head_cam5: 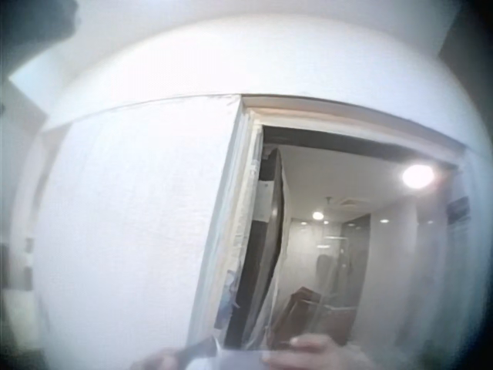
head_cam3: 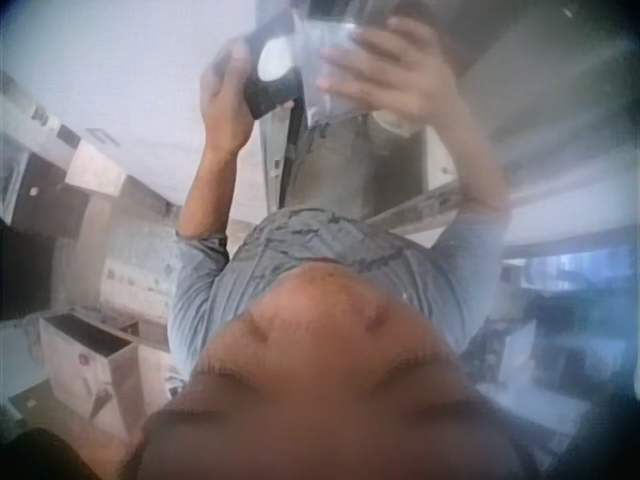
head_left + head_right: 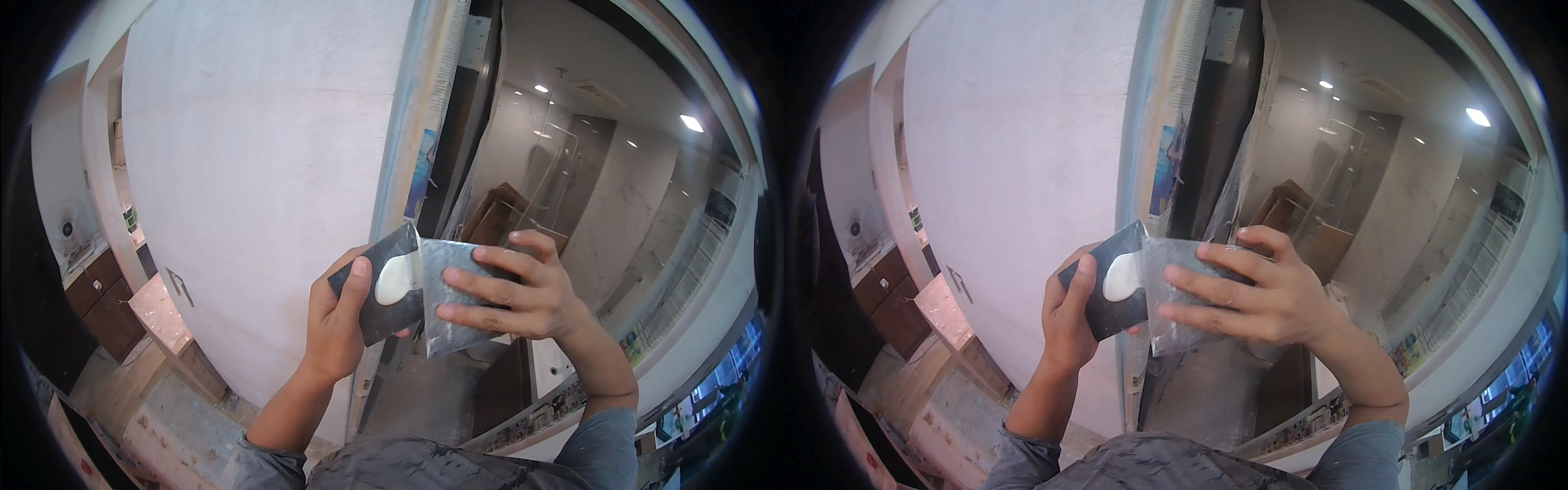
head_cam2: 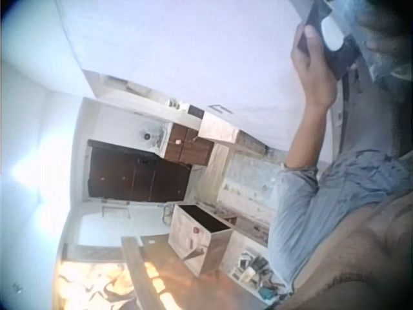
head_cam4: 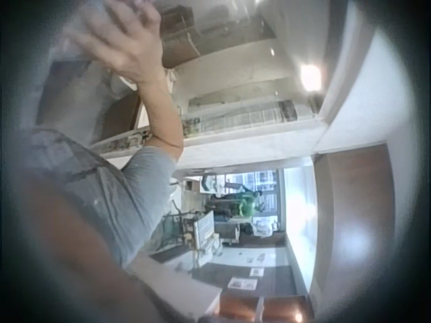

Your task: The person scoops a white compound from a container onto a putty knife and applies it to the top edge of a door frame. They repeatedly smooth the compound along the frame's upper edge using the putty knife, occasionally transferring more compound between tools.

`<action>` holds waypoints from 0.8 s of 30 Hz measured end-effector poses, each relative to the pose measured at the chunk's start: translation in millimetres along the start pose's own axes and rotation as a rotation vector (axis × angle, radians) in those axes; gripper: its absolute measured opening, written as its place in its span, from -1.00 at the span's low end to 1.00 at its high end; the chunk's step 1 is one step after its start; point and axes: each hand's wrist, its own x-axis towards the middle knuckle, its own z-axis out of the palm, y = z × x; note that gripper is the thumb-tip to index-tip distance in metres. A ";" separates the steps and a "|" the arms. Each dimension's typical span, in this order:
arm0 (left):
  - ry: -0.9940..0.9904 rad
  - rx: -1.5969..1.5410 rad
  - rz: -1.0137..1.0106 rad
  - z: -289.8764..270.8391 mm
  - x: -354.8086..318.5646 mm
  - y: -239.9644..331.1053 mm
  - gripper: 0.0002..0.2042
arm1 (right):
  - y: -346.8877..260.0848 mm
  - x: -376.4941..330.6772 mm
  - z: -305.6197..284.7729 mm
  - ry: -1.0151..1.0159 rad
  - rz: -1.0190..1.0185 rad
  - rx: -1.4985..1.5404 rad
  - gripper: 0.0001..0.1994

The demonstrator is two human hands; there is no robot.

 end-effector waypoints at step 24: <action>0.151 0.342 0.422 15.2 -45.0 -70.2 -0.33 | -65.2 20.1 28.9 0.958 1.223 1.733 -0.47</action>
